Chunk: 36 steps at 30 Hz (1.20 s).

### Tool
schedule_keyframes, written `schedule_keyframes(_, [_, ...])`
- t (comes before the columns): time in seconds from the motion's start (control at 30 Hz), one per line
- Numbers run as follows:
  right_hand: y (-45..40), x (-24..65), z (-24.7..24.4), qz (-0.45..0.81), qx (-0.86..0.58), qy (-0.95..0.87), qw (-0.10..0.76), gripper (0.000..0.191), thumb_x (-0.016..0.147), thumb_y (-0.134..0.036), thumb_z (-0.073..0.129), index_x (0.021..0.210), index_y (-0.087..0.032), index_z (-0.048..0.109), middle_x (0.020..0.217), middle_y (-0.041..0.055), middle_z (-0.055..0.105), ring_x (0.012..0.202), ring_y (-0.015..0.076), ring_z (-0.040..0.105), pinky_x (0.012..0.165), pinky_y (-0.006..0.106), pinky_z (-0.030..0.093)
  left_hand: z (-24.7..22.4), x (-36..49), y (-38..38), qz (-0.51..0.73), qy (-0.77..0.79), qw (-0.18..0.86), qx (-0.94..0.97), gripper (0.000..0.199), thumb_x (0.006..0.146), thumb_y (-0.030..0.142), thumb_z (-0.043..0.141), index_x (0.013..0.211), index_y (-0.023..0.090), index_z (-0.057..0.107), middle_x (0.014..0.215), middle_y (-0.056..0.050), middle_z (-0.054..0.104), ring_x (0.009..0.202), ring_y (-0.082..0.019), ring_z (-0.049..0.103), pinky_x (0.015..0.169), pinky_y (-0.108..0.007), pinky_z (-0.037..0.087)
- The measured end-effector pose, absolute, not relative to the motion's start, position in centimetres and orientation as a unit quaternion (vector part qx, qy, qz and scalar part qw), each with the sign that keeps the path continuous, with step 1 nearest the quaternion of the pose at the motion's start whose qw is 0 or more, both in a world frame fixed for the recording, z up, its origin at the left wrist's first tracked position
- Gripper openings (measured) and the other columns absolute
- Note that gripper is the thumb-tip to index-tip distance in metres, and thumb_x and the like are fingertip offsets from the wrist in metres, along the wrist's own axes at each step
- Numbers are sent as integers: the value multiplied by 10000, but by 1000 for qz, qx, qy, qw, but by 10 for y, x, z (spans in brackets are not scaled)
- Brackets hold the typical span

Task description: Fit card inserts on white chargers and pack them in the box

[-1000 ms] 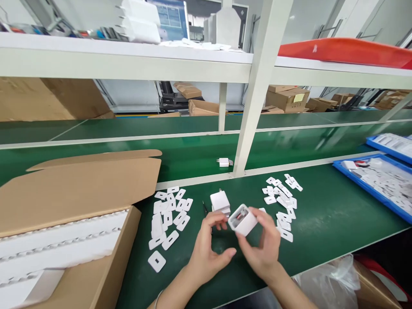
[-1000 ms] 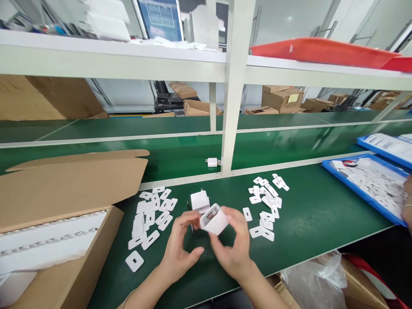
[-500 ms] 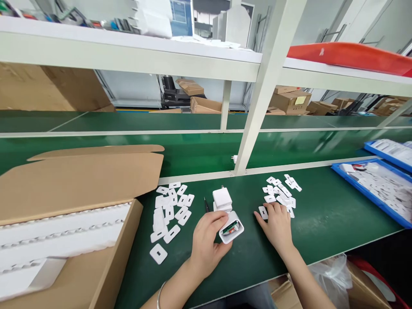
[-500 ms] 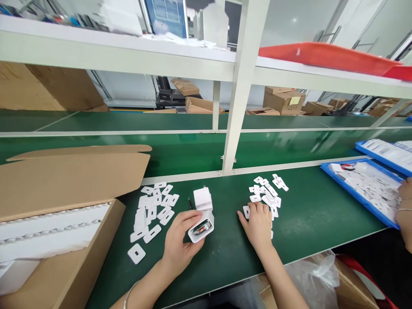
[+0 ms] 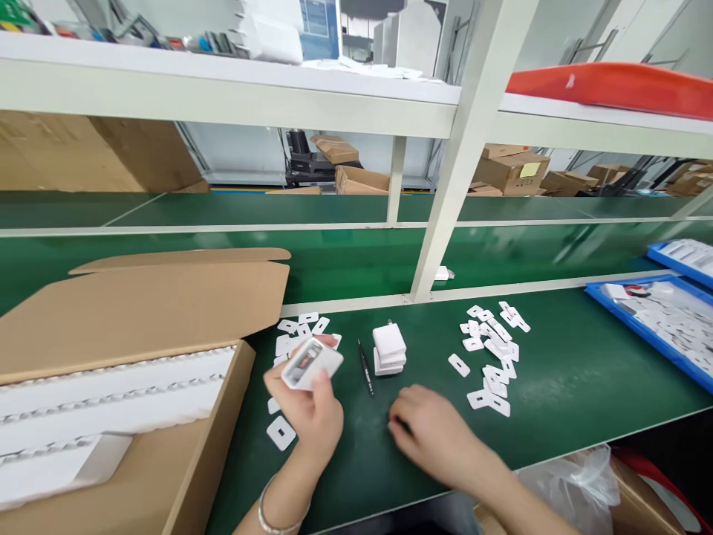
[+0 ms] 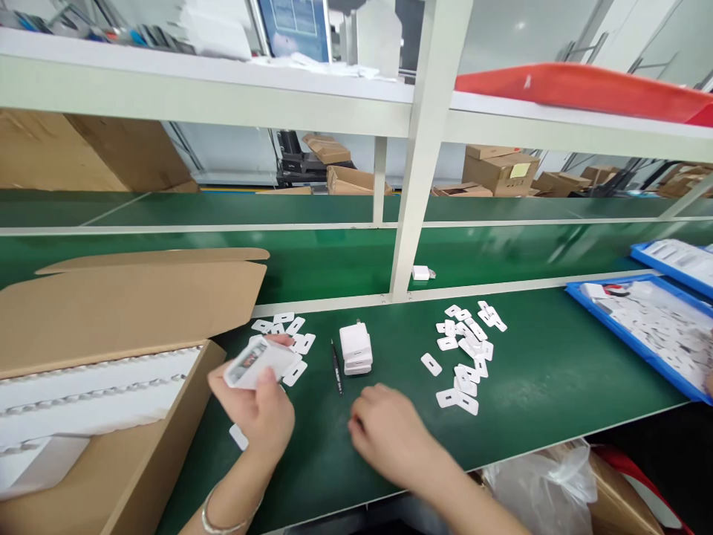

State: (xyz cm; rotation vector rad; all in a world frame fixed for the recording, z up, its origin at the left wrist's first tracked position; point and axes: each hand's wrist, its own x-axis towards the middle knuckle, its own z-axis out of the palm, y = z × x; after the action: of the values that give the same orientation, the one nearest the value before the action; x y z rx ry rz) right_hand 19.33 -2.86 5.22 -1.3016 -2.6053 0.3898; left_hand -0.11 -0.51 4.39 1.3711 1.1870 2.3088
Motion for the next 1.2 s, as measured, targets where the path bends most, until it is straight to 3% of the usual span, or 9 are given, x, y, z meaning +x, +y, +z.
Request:
schedule_keyframes(0.03, [-37, 176, 47, 114, -430, -890, 102, 96, 929, -177, 650, 1000, -200, 710, 1006, 70, 727, 881, 229, 678, 734, 350, 552, 47, -6, -1, 799, 406, 101, 432, 204, 1029, 314, 571, 1105, 237, 399, 1068, -66, 695, 1003, -235, 721, 927, -475, 581])
schedule_keyframes(0.13, [-52, 136, 12, 12, -440, -888, 131, 561, 914, -300, 716, 1422, -99, 591, 1468, 229, 602, 1263, 363, 637, 976, 470, 581, 51, -18, 8, 816, 427, 115, 372, 230, 1014, 317, 585, 1100, 250, 382, 1058, -51, 689, 997, -230, 728, 955, -491, 588])
schedule_keyframes(0.27, [-60, 127, -29, -38, -455, -876, 153, 688, 932, -409, 697, 1478, -22, 538, 1559, 280, 513, 1378, 401, 575, 1074, 511, 554, 46, -21, 10, 802, 446, 137, 373, 232, 1009, 331, 591, 1110, 242, 403, 1075, -66, 694, 1001, -227, 728, 949, -459, 589])
schedule_keyframes(0.47, [-88, 158, -10, 29, -409, -897, 166, 453, 923, -243, 667, 1367, -165, 624, 1397, 170, 650, 1224, 326, 643, 1023, 464, 577, 42, -8, 4, 773, 430, 160, 439, 241, 1035, 359, 569, 1187, 212, 453, 1068, -94, 709, 963, -221, 736, 859, -397, 601])
schedule_keyframes(0.6, [-69, 155, 0, 54, -409, -902, 123, 516, 888, -223, 737, 1384, -197, 598, 1269, 162, 654, 1070, 298, 661, 879, 428, 600, 41, -1, -1, 768, 357, 172, 503, 245, 1011, 285, 605, 1203, 209, 473, 1118, -113, 686, 1022, -231, 714, 851, -396, 596])
schedule_keyframes(0.73, [-33, 142, -8, 76, -381, -920, 46, 180, 930, -130, 650, 1095, -188, 694, 988, 85, 704, 837, 235, 657, 709, 331, 533, 38, 6, -3, 751, 297, 148, 570, 259, 981, 205, 597, 1215, 204, 484, 1113, -114, 669, 1006, -224, 703, 819, -377, 595])
schedule_keyframes(0.83, [-22, 145, 1, 166, -341, -925, 36, 181, 912, -53, 577, 983, -166, 699, 932, 58, 726, 764, 183, 641, 684, 281, 468, 39, 9, -5, 742, 277, 127, 597, 297, 947, 151, 590, 1223, 195, 489, 1090, -117, 667, 974, -221, 703, 780, -358, 599])
schedule_keyframes(1.07, [-44, 215, 60, 483, -436, -733, 197, 251, 1002, -193, 508, 988, -186, 759, 794, 17, 732, 678, 127, 640, 639, 224, 471, 46, 9, -12, 741, 275, 72, 608, 354, 898, 146, 614, 1230, 209, 509, 1059, -110, 698, 905, -225, 721, 723, -361, 617])
schedule_keyframes(1.2, [-55, 253, 75, 475, -449, -663, 365, 250, 1069, -336, 518, 1174, -222, 715, 932, 64, 784, 858, 177, 738, 797, 284, 581, 47, 12, -15, 726, 296, 14, 621, 424, 865, 109, 599, 1269, 214, 526, 1033, -94, 689, 910, -236, 717, 734, -382, 626])
